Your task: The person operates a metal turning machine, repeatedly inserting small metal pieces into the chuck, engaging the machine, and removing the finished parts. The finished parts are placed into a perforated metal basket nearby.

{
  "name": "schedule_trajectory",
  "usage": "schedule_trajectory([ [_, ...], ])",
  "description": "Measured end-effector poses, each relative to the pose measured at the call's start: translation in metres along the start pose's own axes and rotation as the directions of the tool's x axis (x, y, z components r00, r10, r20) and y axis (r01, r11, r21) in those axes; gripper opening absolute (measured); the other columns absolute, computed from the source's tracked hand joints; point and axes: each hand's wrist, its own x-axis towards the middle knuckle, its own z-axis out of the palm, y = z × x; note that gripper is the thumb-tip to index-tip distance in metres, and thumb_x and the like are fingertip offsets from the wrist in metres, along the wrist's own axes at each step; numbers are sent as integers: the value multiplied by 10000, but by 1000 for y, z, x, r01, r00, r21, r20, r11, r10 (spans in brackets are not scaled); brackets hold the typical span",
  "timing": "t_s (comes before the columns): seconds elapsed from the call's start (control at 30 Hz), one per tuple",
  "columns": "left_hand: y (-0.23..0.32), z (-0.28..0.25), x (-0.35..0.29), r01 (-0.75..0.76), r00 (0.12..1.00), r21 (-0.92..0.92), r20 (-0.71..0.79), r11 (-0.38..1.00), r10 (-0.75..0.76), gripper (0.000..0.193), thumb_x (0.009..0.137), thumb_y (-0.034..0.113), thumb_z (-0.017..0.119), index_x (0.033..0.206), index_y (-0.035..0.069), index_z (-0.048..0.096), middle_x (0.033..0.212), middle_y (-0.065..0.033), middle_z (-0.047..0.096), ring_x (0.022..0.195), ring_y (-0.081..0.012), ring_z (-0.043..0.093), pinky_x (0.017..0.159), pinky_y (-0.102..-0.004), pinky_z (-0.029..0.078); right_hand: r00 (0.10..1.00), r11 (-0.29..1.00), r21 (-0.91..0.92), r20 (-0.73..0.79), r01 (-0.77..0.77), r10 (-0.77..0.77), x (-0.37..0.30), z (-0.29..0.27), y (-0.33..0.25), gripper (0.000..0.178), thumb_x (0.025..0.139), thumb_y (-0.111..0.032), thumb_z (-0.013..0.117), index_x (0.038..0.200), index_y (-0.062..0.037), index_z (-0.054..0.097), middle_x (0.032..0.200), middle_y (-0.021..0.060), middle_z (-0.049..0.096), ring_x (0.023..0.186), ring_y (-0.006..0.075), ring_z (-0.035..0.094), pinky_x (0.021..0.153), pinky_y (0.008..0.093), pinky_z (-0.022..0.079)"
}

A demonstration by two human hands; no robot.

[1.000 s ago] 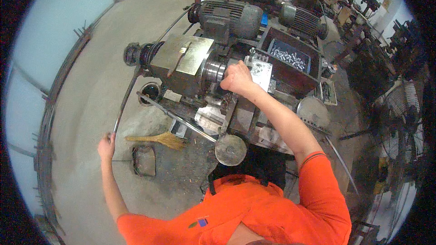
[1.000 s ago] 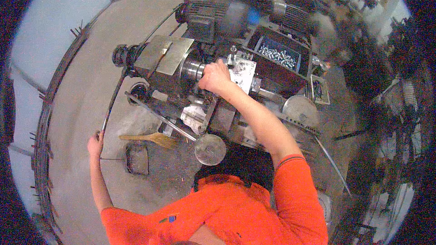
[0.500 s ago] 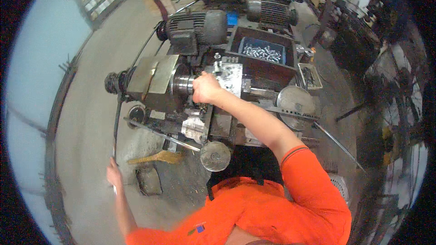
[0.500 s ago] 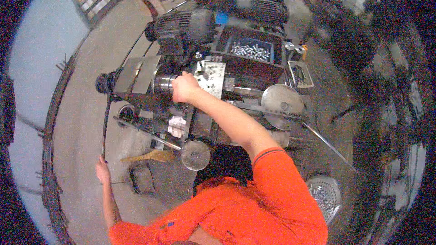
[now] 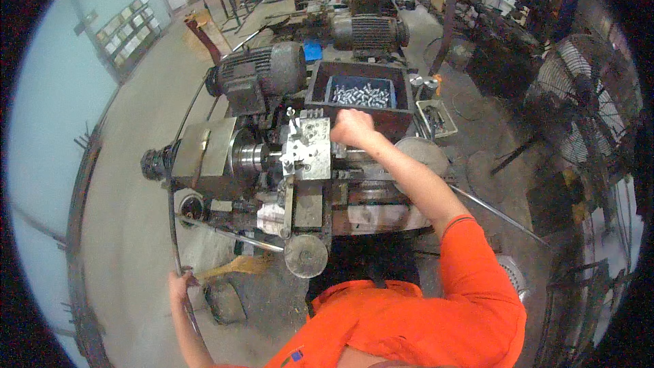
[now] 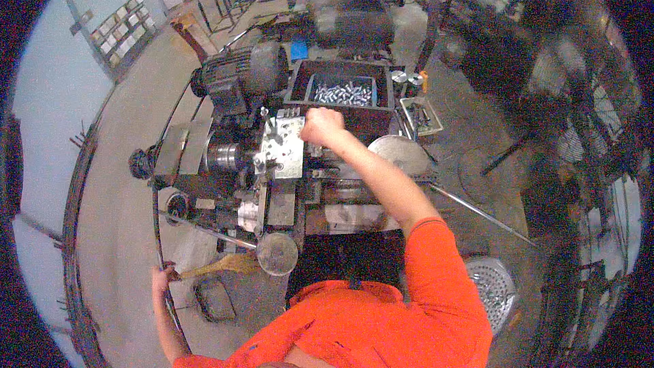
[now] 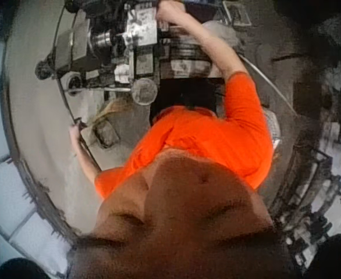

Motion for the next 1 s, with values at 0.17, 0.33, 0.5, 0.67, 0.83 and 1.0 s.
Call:
schedule_trajectory([
  [0.17,10,12,2,-57,998,-138,-27,989,53,139,777,86,604,840,-26,549,624,-108,570,513,-191,585,456,-302,480,995,981,180,-55,-71,82,24,-4,85,355,568,-253,608,880,-107,694,956,154,642,908,308,613,812,376,488],
  [0.33,3,9,8,-76,997,-141,-18,987,74,161,778,102,609,869,-21,558,644,-79,554,518,-168,559,461,-296,469,932,874,392,-325,287,-161,7,27,117,373,567,-171,627,925,-79,682,1056,144,599,885,296,602,813,329,483],
  [0.5,46,23,-17,-95,995,-213,-48,973,86,256,785,133,620,980,-16,548,744,-67,553,638,-172,557,567,-310,474,961,750,645,-273,149,44,-109,23,177,316,592,-30,589,894,-37,684,1081,81,611,759,131,594,685,281,482],
  [0.67,-49,-13,65,16,934,-261,348,965,78,383,824,150,593,1130,-46,471,918,-103,557,759,-216,570,690,-363,499,802,813,479,-311,-332,511,-264,-17,282,277,636,-87,555,877,-31,681,741,75,659,676,91,565,614,259,457],
  [0.83,-32,9,93,136,932,-275,362,952,-29,380,825,184,599,1123,-23,486,889,-91,556,762,-216,569,693,-366,494,804,861,-249,-536,-442,258,-478,-15,398,264,657,-228,581,829,-58,687,804,135,667,770,297,636,730,359,490],
  [1.0,-23,23,101,164,932,-283,357,945,-55,377,826,218,605,1115,1,500,860,-80,556,765,-215,568,696,-370,488,268,314,135,-282,-940,921,-542,33,369,242,662,-270,588,759,-72,689,812,160,653,809,310,628,756,364,498],
])
